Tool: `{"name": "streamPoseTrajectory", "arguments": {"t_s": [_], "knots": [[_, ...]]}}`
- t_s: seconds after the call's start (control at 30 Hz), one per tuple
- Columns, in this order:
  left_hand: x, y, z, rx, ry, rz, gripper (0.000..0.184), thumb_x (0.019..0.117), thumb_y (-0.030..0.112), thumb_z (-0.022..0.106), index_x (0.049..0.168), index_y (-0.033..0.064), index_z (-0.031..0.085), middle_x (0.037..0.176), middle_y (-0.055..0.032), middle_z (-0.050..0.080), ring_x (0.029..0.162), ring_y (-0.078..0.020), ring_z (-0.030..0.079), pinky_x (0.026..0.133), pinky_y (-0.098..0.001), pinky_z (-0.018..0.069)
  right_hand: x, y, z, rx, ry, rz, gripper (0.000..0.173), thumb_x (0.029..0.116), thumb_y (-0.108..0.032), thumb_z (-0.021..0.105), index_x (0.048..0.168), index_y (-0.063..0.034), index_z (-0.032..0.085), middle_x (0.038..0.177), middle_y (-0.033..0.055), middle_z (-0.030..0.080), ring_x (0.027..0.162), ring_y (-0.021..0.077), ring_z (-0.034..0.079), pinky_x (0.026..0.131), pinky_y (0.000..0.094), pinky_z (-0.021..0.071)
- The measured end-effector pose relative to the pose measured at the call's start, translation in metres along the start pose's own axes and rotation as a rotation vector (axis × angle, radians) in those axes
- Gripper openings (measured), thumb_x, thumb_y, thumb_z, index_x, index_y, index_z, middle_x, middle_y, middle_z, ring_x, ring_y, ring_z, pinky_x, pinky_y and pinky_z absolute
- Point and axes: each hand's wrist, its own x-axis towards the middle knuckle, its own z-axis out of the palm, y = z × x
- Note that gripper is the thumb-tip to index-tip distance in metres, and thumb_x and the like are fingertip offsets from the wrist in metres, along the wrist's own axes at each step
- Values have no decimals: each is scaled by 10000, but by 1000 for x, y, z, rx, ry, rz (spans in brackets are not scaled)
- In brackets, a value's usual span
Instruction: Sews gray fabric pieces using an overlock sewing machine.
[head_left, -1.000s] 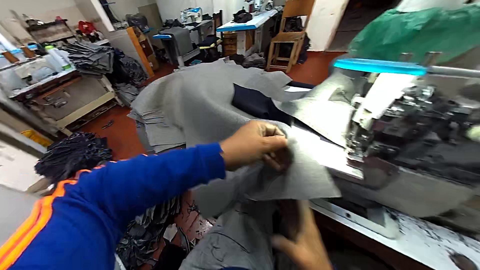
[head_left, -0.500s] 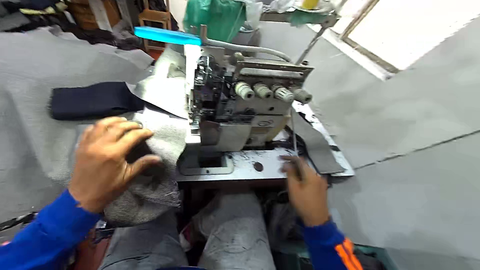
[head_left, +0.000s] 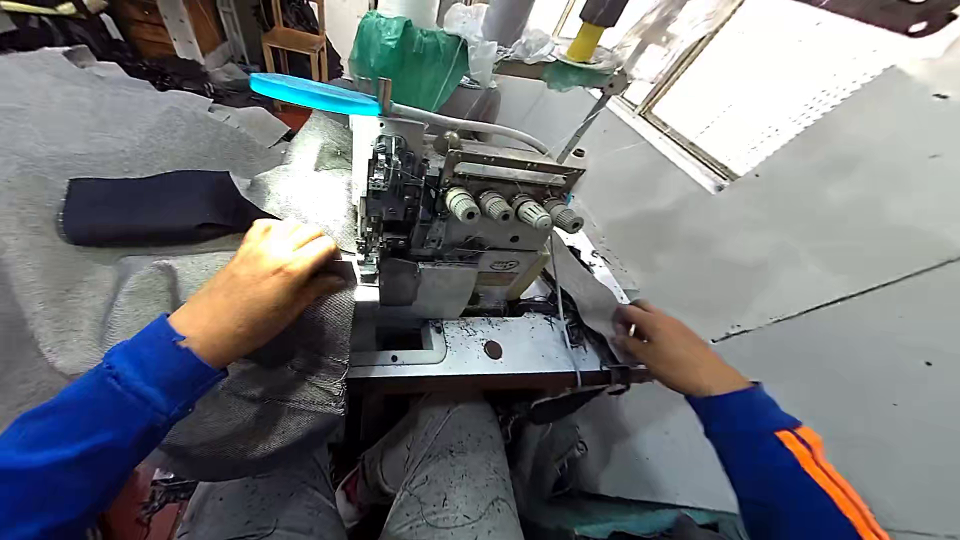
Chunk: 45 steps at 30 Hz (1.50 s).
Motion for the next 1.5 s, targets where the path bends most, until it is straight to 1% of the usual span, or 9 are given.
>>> {"name": "streamPoseTrajectory", "arguments": {"t_s": [0.3,0.7,0.93,1.03,1.1,1.17,1.33,1.43,1.5], "knots": [[-3,-9,10,-65,87,-16,302,973,318,563,908,56,699,838,-64,630,839,-245,624,759,-424,508,1,-17,9,-208,-259,306,315,941,-37,676,1218,92,600,1151,327,646,1079,512,641,918,672,496],[-3,-8,10,-69,52,-34,294,980,327,562,928,69,693,830,-59,618,838,-254,615,754,-442,491,26,16,-33,5,-306,99,120,875,-10,768,977,17,709,865,161,667,795,294,628,767,514,510],[-3,-11,6,-77,26,-11,284,991,283,545,934,50,696,866,-78,637,879,-266,632,788,-453,510,4,-40,-83,-62,573,-71,374,908,68,617,1262,100,498,911,371,618,759,607,615,623,771,446],[-3,-9,-7,-255,56,-39,271,1027,188,524,890,33,698,835,-56,637,831,-154,623,779,-336,511,-23,-82,-63,47,710,-395,522,864,-80,618,1350,57,486,969,237,655,786,354,656,669,545,536],[-4,-1,-24,-427,107,-52,223,1006,123,572,865,16,708,805,-22,643,776,-36,604,729,-190,497,-41,-117,-38,346,699,-497,386,900,-139,637,1255,-15,550,1043,-6,670,924,20,640,824,243,560],[-10,14,-43,-538,147,-70,149,968,65,631,917,-13,747,831,-23,697,792,-2,632,753,-156,520,-53,-172,-6,655,641,-501,117,970,-92,635,1086,-98,624,1008,-175,691,952,-106,630,869,156,553],[-22,46,-60,-639,234,-87,83,897,78,741,876,3,770,812,-1,676,769,-4,610,703,-143,516,-31,-300,88,1143,636,-526,110,987,-32,570,1087,-42,611,962,-104,717,915,-75,669,836,137,571],[-27,43,-58,-668,230,-144,90,849,61,789,839,0,724,1085,-82,699,1005,-81,667,861,-206,574,-31,-335,101,1420,535,-579,187,977,30,531,1106,-103,552,952,-113,735,911,-35,698,835,154,586],[-30,40,-57,-721,257,-235,120,816,-12,794,832,2,676,941,-65,730,852,-75,694,746,-214,587,-31,-345,100,1563,476,-562,252,959,75,524,1059,-153,490,868,-134,707,820,-44,688,762,134,579]]}}
